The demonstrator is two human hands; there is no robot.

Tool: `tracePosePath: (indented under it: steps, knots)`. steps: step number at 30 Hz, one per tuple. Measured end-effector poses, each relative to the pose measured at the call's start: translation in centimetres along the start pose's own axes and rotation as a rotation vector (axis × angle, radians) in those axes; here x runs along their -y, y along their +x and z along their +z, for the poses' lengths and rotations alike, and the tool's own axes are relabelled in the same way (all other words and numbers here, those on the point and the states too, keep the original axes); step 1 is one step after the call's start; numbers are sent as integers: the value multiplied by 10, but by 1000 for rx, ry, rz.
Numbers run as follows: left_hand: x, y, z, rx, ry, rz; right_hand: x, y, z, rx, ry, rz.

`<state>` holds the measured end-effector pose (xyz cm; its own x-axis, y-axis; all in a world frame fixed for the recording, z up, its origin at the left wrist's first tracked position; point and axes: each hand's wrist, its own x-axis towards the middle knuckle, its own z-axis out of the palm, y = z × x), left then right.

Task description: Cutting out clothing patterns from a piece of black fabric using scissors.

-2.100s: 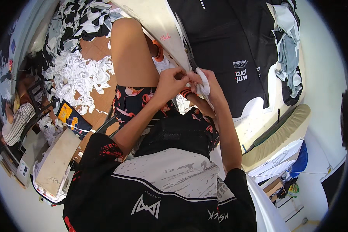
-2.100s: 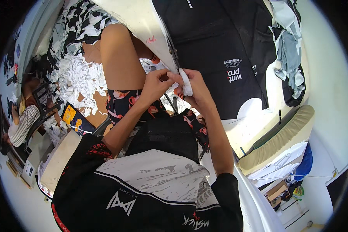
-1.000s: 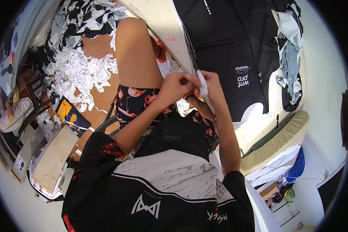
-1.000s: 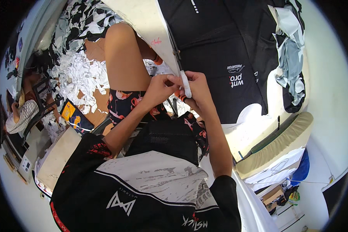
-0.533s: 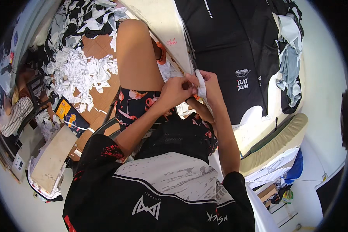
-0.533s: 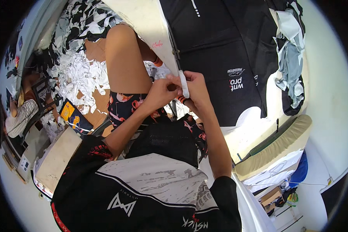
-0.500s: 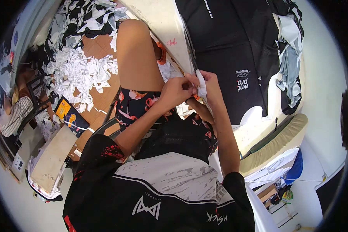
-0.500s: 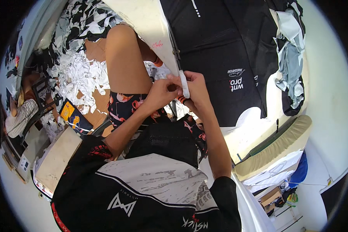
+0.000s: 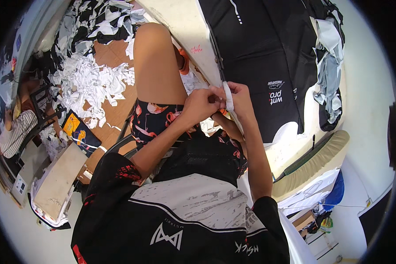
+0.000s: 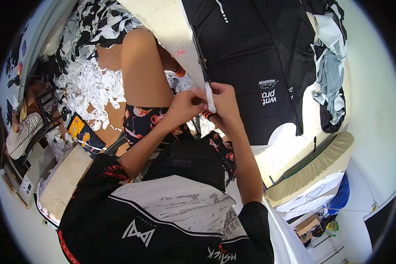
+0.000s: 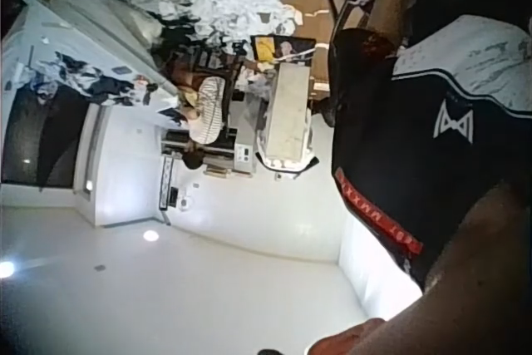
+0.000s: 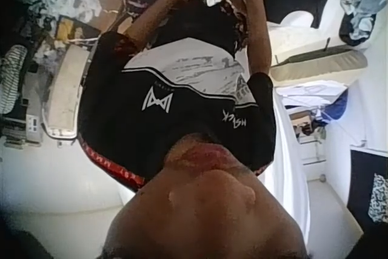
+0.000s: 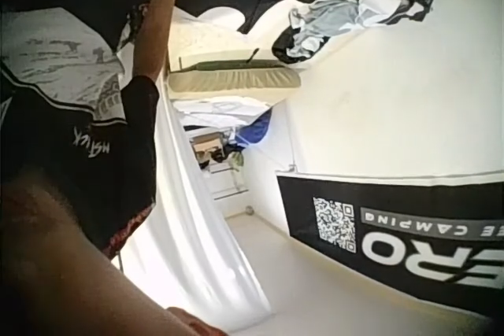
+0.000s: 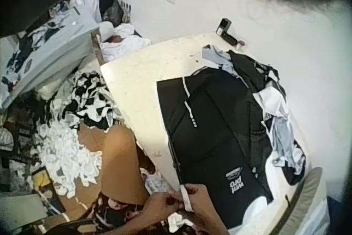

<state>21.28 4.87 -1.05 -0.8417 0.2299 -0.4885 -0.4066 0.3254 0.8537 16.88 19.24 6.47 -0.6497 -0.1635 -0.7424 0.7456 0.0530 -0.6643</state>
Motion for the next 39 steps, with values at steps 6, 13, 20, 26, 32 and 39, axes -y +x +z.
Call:
tracePosePath:
  steps: [6,13,20,26,32,39]
  knots:
    - [-25,-10,-22,-57,-37,110,-35,-35,-21,-50,-380,-71]
    - [-43,32,-86,-594,287,488,-90,-105,-82,-415,-569,-385]
    - [-54,132,-129,-604,784,882,-148,-105,-175,-1162,-698,-303]
    - [-42,139,-124,-538,1016,781,-180,-162,-198,-1219,-624,-438]
    - [-50,71,-85,-649,763,601,-150,-174,-116,-515,-25,-133]
    - [-35,31,-29,-390,127,42,-124,-124,-73,65,-150,18]
